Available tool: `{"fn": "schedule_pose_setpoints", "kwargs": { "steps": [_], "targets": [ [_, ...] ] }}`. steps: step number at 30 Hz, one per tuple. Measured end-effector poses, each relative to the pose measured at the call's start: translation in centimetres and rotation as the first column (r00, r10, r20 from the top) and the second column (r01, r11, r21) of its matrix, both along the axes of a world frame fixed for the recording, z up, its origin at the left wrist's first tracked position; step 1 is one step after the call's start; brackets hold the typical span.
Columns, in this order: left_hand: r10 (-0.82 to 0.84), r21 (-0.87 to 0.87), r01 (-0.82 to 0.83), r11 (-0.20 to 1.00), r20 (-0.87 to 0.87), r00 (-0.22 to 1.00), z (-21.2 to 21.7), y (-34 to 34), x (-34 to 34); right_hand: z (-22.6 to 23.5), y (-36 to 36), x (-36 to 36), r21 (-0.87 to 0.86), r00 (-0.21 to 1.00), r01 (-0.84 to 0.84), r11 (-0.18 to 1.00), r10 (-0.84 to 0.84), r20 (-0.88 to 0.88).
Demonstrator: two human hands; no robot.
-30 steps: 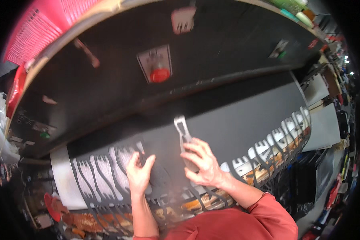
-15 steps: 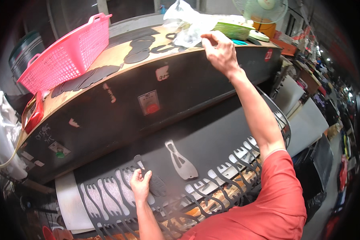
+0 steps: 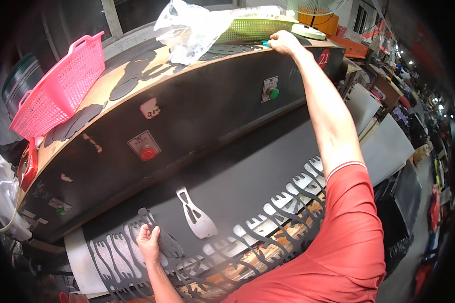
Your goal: The person trims excess material from black rubber sandal soles using shears and a sanding block, then stacks and packs them into plastic bags. The person uses a handheld torch to heat the edges of the soles before bundling them.
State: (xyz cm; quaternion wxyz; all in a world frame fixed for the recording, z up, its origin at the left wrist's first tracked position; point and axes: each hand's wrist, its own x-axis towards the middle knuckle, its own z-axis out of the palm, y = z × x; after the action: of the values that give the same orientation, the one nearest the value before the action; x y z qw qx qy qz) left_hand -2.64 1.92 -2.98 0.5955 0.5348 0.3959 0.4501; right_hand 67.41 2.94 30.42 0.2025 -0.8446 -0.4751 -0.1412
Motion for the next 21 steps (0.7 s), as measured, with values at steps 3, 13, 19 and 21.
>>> {"fn": "schedule_pose_setpoints", "kwargs": {
  "steps": [3, 13, 19, 21],
  "targets": [
    [0.003, 0.006, -0.003, 1.0, 0.024, 1.0, -0.1, -0.2, -0.1, 1.3, 0.4, 1.2, -0.254, 0.994, -0.057, 0.965, 0.079, 0.076],
    [0.092, 0.036, -0.088, 0.995, -0.148, 0.985, 0.5, -0.2, -0.3, 2.5, 0.8, 3.5, -0.345, 0.94, -0.299, 0.89, 0.337, 0.052],
    [0.106, 0.042, -0.1, 0.994, -0.155, 0.982, 1.4, -0.8, 0.2, 1.5, 2.8, 9.4, -0.314, 0.914, -0.388, 0.866, 0.406, -0.009],
    [0.071, 0.014, -0.069, 0.997, -0.151, 0.986, 1.7, -1.0, 0.4, 2.1, 3.3, 9.2, -0.166, 0.921, -0.375, 0.912, 0.387, 0.042]
  ]
}}
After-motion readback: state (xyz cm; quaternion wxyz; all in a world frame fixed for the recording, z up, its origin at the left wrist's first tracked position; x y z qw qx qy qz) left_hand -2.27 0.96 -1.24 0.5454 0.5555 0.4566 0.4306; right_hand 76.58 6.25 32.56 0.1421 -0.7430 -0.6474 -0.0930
